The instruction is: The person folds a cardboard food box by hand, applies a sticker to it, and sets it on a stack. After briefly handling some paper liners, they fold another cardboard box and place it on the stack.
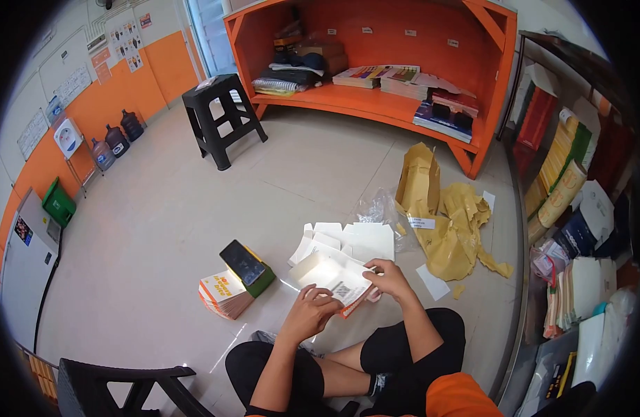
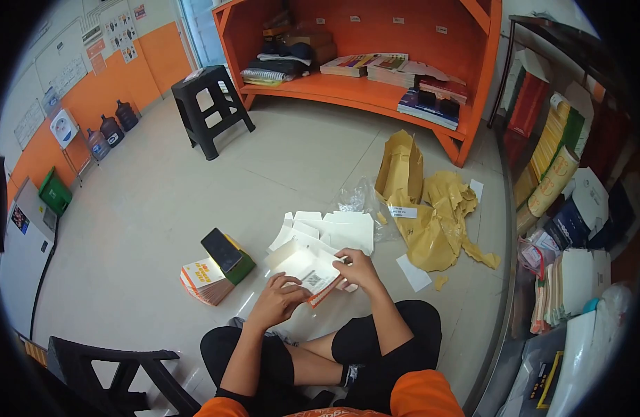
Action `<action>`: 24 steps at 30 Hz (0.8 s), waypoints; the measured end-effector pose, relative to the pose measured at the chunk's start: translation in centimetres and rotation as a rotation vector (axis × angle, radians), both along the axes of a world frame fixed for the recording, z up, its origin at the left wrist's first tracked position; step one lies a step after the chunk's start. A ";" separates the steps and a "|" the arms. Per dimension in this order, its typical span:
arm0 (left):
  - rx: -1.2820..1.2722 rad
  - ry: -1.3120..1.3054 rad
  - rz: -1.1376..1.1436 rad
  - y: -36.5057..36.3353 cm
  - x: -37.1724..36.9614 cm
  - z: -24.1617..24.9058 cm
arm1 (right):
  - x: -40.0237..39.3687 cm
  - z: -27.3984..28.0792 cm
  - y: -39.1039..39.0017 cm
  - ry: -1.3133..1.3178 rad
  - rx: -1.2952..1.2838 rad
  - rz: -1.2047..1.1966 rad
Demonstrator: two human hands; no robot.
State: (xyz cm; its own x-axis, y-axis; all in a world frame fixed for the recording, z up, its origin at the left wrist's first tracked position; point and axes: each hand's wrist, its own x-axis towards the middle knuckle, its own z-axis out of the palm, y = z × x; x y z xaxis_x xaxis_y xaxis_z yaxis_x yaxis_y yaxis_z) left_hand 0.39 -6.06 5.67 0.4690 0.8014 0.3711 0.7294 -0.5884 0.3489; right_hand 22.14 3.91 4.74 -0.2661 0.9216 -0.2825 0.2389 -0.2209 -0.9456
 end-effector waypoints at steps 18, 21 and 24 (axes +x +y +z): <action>0.437 -0.053 0.264 1.0 2.0 -0.9 | -3.9 -3.1 -2.6 0.679 -0.333 -0.160; 0.276 -0.263 0.366 1.0 2.1 -2.7 | -3.2 -3.5 -2.0 0.666 -0.286 -0.118; -0.013 -0.493 0.550 1.2 2.3 -3.2 | -3.3 -3.1 -1.8 0.548 -0.198 -0.075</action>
State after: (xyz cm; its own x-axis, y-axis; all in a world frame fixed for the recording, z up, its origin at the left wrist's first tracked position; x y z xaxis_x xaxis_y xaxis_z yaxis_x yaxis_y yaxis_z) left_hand 2.72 -4.81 2.42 -0.2207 0.8785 0.4238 0.6746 -0.1764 0.7168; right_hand 18.80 2.08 1.67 -0.3583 0.8874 -0.2902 -0.2965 -0.4029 -0.8659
